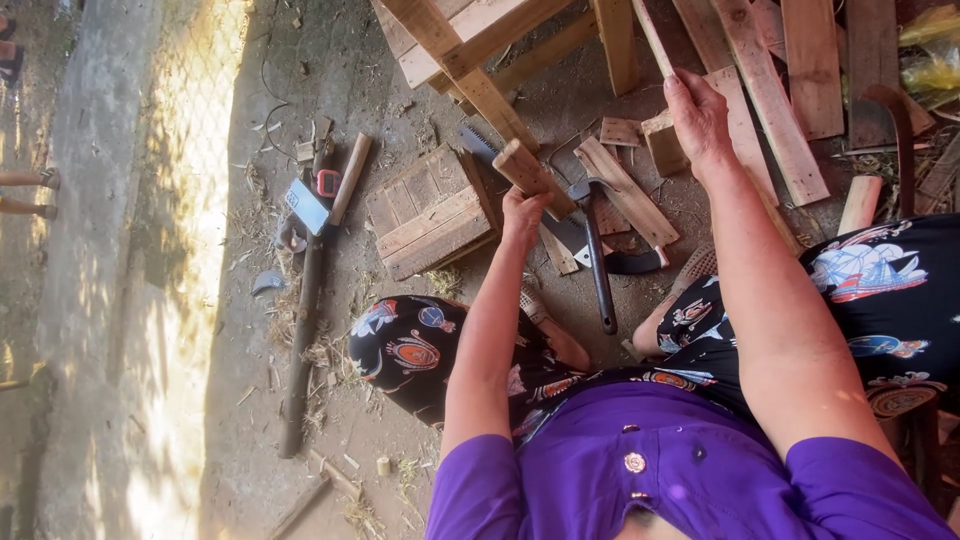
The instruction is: The person sits on the ground and assembles small wooden frames from scrap planks, positioning nails and driving them in with a hammer. They pick up planks, align them against a wooden block, hammer nails to join pieces, and place finished frames aside.
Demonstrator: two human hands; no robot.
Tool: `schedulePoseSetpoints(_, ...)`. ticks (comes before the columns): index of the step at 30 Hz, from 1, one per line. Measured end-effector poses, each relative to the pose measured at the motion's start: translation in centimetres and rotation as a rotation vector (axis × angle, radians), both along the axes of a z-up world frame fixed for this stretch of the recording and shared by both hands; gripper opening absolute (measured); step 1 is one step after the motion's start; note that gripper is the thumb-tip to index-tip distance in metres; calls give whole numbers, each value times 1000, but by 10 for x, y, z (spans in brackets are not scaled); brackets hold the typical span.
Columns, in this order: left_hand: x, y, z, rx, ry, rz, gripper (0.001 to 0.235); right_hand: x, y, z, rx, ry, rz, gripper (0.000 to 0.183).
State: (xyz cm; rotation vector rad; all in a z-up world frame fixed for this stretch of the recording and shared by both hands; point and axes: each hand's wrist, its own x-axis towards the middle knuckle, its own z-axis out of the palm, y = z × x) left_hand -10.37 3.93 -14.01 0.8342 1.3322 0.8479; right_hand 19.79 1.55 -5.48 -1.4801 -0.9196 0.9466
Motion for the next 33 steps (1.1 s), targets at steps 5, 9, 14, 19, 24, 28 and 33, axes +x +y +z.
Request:
schedulePoseSetpoints(5,-3,-3,-9,41,-107,1,36,0,-1,-3,-18,13,-8,44)
schedulePoseSetpoints(9,-2,-2,13,-31,-83,-23,40,2,0,-3,-11,5,-5,46)
schedulePoseSetpoints(14,0,-4,18,0,-38,-93,43,1,-3,-2,-11,-22,-1,46)
schedulePoseSetpoints(19,-1,-6,13,-29,89,-142,38,2,-3,-1,11,0,13,45)
schedulePoseSetpoints(24,-1,-19,24,13,-69,-112,29,2,-4,-4,-7,19,5,43)
schedulePoseSetpoints(28,-1,-21,59,49,-139,-129,19,4,-3,-5,8,17,15,46)
schedulePoseSetpoints(33,-17,-21,90,2,-49,-172,20,1,-5,-2,29,23,16,45)
